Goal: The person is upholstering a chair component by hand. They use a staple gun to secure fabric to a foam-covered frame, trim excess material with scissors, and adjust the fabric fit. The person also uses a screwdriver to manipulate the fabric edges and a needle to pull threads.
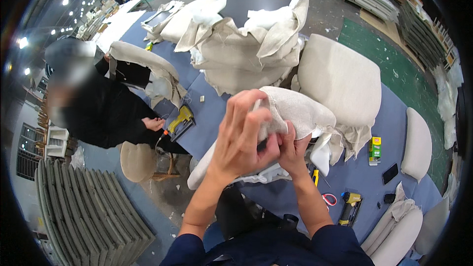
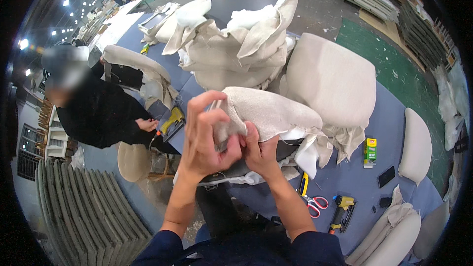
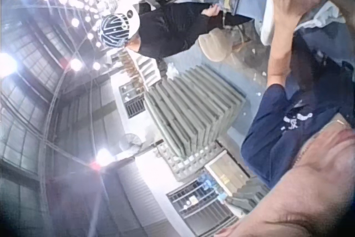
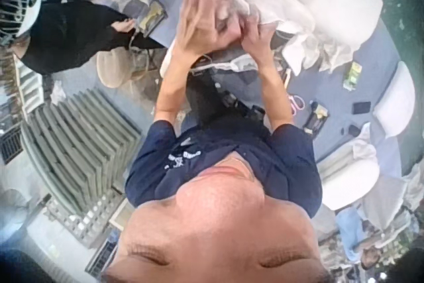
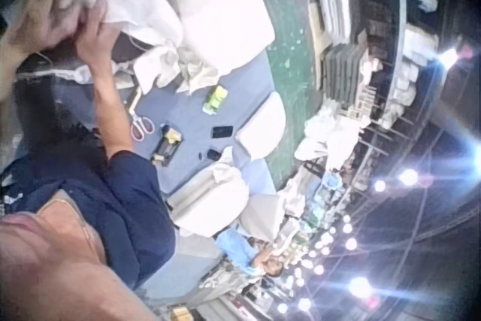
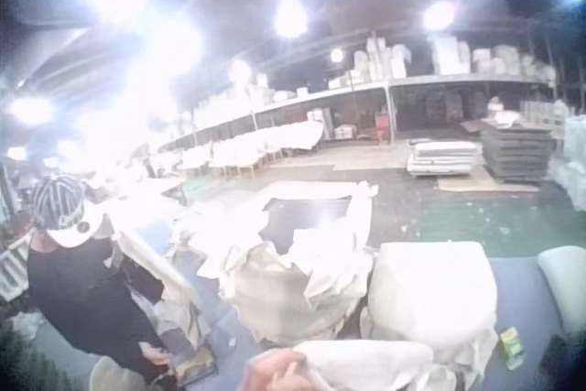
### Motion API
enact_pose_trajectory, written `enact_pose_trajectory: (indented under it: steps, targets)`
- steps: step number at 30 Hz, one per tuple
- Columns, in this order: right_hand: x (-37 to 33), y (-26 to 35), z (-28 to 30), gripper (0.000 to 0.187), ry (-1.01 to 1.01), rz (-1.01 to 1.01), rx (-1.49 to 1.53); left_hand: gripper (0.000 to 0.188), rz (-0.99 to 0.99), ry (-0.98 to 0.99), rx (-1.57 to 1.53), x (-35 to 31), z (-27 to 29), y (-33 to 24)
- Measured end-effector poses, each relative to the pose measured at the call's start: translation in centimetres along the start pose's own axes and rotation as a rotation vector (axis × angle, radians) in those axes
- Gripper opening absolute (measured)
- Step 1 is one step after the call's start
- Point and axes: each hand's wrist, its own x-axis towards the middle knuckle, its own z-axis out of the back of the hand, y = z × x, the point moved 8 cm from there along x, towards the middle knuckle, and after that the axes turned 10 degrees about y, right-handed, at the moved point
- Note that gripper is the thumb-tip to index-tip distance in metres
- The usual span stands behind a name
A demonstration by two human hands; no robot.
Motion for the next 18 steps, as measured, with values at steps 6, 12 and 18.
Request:
enact_pose_trajectory:
  steps: [6, 12, 18]
  targets:
    - [-1.3, -1.0, -0.4, 0.036, 0.031, -0.488, 0.482, 0.023, -0.033, 0.077, 0.242, 1.3, 0.8, -0.6]
    - [-0.7, 0.1, -0.8, 0.033, -0.064, -0.509, 0.699, 0.023, 0.191, -0.08, -0.456, 0.4, 0.1, 2.3]
    - [-0.1, -0.8, -0.6, 0.041, -0.034, -0.347, 0.777, 0.034, 0.143, -0.064, -0.744, 2.2, -0.9, 3.4]
